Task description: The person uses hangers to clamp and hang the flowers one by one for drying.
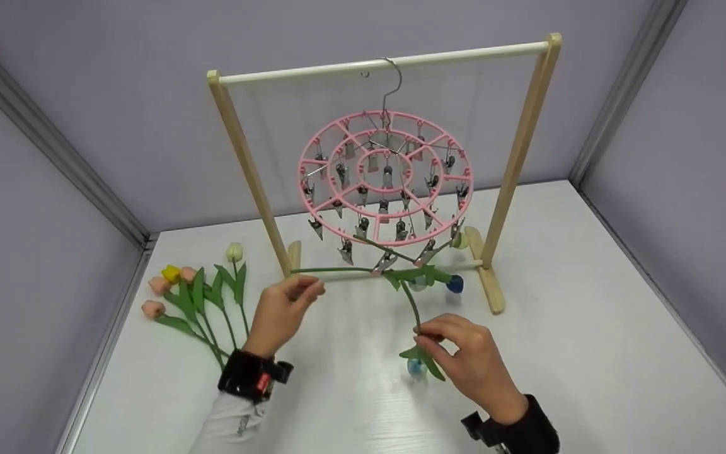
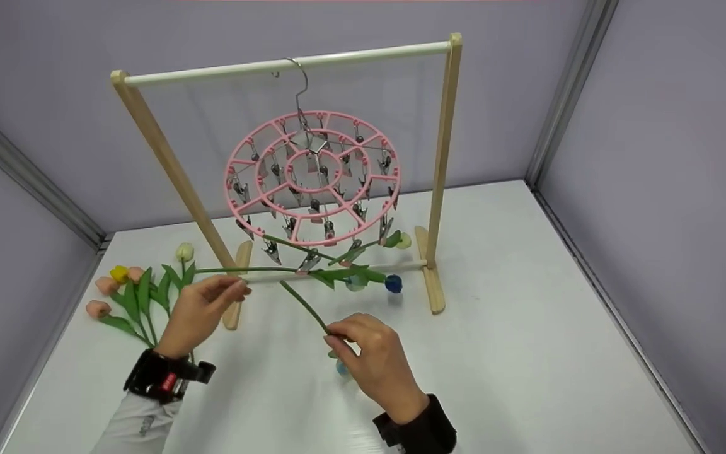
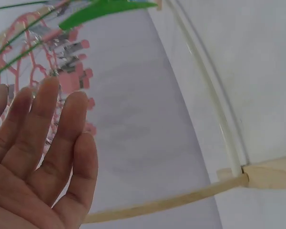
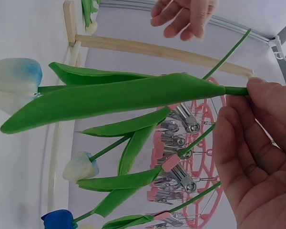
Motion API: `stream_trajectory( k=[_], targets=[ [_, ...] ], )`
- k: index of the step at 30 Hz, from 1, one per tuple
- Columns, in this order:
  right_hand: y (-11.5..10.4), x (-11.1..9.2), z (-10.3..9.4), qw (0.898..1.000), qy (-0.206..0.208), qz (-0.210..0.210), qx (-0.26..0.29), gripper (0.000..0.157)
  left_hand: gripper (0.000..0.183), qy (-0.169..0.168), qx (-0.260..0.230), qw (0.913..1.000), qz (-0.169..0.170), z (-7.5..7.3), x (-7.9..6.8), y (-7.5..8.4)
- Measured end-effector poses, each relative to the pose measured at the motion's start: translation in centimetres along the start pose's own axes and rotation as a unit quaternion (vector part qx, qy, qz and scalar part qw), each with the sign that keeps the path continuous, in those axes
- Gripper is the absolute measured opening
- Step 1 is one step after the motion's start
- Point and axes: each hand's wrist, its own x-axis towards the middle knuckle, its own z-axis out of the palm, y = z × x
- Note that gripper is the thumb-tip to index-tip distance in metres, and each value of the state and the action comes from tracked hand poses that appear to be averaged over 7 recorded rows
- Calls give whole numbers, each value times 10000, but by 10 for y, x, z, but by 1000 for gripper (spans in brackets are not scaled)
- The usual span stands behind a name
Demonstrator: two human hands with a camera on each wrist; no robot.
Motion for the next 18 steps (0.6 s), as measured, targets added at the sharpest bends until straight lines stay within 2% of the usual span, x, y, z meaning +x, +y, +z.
stream_trajectory(
  k=[2,4,8,11,15,18],
  targets=[
    [1,1,-3,10000,40,-30,-33,13,20,-58,-249,9995,-191,-6,16,-3],
    [2,1,-5,9999,101,-38,-54,14,25,-217,-365,9989,-189,-8,31,-2],
    [2,1,-8,9998,170,55,-88,15,42,-750,-639,9951,60,-4,54,1],
    [2,1,-9,9998,169,36,-97,15,47,-966,-707,9924,291,2,65,6],
    [1,1,-9,9998,190,-39,-43,14,34,-879,-658,9933,371,9,74,12],
    [1,1,-10,9998,211,-58,2,14,25,-725,-655,9948,303,13,77,16]
  ],
)
